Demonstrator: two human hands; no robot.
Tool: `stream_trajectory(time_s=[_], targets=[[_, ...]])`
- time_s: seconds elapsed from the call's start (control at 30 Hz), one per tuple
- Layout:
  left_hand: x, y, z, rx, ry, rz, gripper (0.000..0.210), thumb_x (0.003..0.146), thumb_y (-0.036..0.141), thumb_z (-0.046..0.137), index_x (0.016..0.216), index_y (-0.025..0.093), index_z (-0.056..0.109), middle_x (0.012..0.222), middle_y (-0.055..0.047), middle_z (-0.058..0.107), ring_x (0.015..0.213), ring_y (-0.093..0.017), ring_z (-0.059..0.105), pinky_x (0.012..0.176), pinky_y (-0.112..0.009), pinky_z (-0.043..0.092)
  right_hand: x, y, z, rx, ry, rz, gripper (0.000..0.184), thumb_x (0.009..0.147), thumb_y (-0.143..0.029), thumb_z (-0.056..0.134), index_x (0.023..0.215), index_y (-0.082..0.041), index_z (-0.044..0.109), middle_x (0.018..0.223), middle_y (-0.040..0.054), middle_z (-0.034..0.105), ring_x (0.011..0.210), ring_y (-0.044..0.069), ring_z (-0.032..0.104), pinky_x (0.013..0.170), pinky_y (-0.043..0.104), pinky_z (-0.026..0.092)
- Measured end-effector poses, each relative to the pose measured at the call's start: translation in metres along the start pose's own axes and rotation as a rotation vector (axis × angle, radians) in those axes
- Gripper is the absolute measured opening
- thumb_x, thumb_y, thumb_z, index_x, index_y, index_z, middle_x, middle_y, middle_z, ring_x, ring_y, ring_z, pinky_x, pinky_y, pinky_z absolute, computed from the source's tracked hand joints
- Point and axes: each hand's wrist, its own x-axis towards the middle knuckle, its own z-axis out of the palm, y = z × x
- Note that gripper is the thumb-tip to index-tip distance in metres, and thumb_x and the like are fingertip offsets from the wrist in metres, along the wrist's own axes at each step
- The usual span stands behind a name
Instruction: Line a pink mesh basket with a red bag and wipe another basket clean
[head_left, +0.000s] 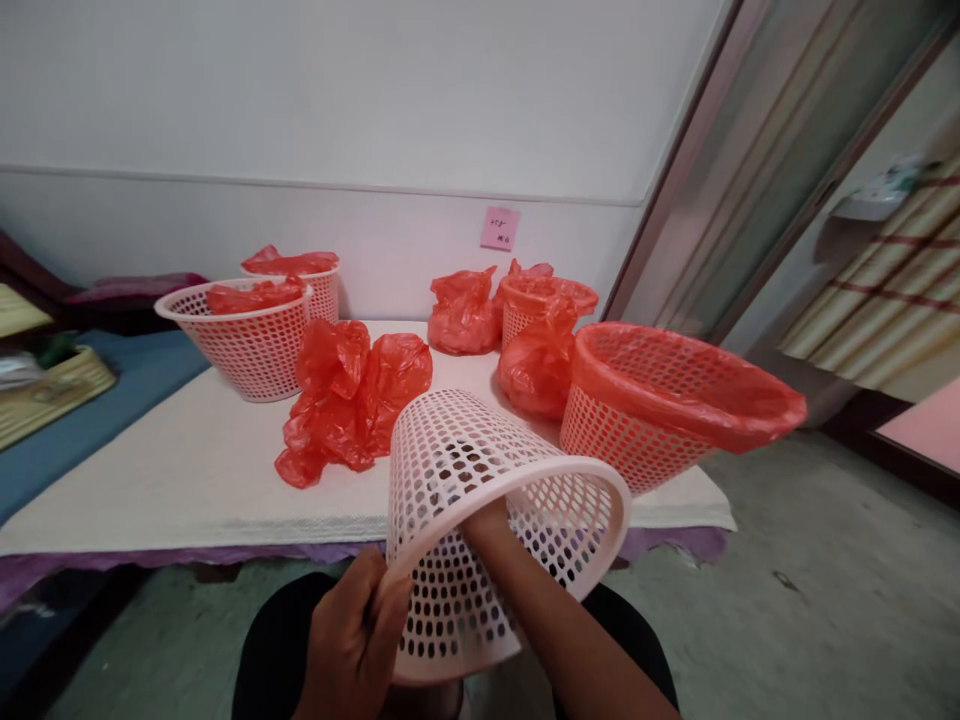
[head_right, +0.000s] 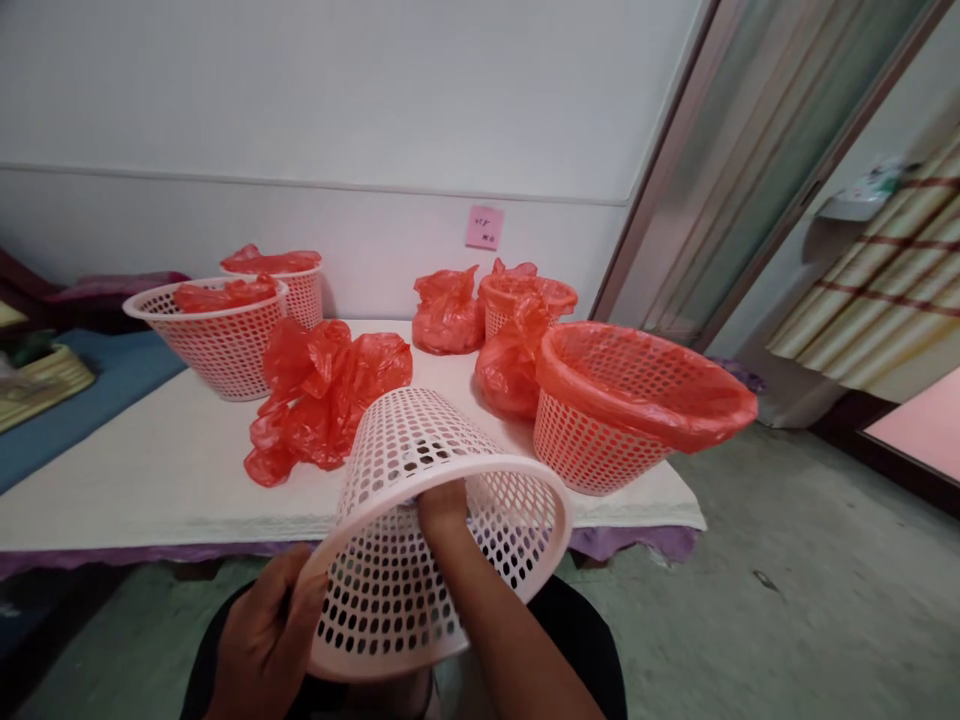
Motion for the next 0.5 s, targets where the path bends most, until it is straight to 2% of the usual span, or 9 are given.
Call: stream_trajectory(time_s=[0.13,0.2,0.27,0.4,0.47,0.5], targets=[[0.004,-0.004,0.001,0.03,-0.046,0.074,0.025,0.092,0.032,0.05,0.07,0.022,0.044,0.057,0.008,0.038,0.048,-0.008,0.038,0.049,-0.02,0.031,-0.007,-0.013,0.001,0.018,-0.054,-0.005,0.033,0.092,-0.027,0.045,0.122,-0.019,0.059,0.126,0.0096,0.06,0.125,0.027,0.049,0.103,0.046,0.039],[0.01,-0.01,-0.003,0.07,-0.068,0.151,0.025,0.091,0.028,0.052,0.068,0.022,0.043,0.057,0.009,0.039,0.047,-0.007,0.04,0.048,-0.018,0.033,-0.025,-0.022,-0.002,0.033,-0.125,-0.057,0.033,0.087,-0.026,0.052,0.119,-0.021,0.062,0.122,0.0076,0.063,0.118,0.025,0.055,0.097,0.04,0.044],[0.017,-0.013,-0.008,0.11,-0.043,0.165,0.023,0.091,0.027,0.053,0.07,0.022,0.046,0.057,0.009,0.043,0.048,-0.007,0.043,0.049,-0.017,0.035,-0.051,-0.028,-0.011,0.047,-0.206,-0.12,0.033,0.08,-0.024,0.06,0.112,-0.024,0.066,0.114,0.0052,0.066,0.105,0.023,0.061,0.09,0.034,0.048],[0.034,-0.008,-0.016,0.082,0.101,-0.019,0.03,0.089,0.037,0.054,0.065,0.021,0.046,0.057,0.008,0.043,0.05,-0.007,0.041,0.049,-0.018,0.035,-0.112,-0.034,-0.038,-0.015,-0.352,-0.263,0.027,0.076,-0.028,0.066,0.103,-0.028,0.068,0.096,0.0026,0.067,0.082,0.019,0.062,0.072,0.028,0.05],[0.044,-0.002,-0.018,0.036,0.129,-0.077,0.034,0.087,0.042,0.055,0.063,0.021,0.045,0.056,0.008,0.04,0.051,-0.008,0.039,0.049,-0.019,0.034,-0.137,-0.033,-0.047,-0.167,-0.347,-0.373,0.019,0.079,-0.03,0.068,0.098,-0.029,0.068,0.089,0.0021,0.065,0.077,0.019,0.061,0.067,0.027,0.048],[0.049,0.0,-0.018,0.016,0.122,-0.087,0.035,0.086,0.043,0.056,0.062,0.021,0.045,0.056,0.008,0.04,0.051,-0.008,0.038,0.049,-0.019,0.034,-0.146,-0.032,-0.049,-0.248,-0.301,-0.452,0.016,0.079,-0.031,0.069,0.094,-0.028,0.068,0.083,0.0019,0.064,0.075,0.019,0.06,0.064,0.028,0.047]])
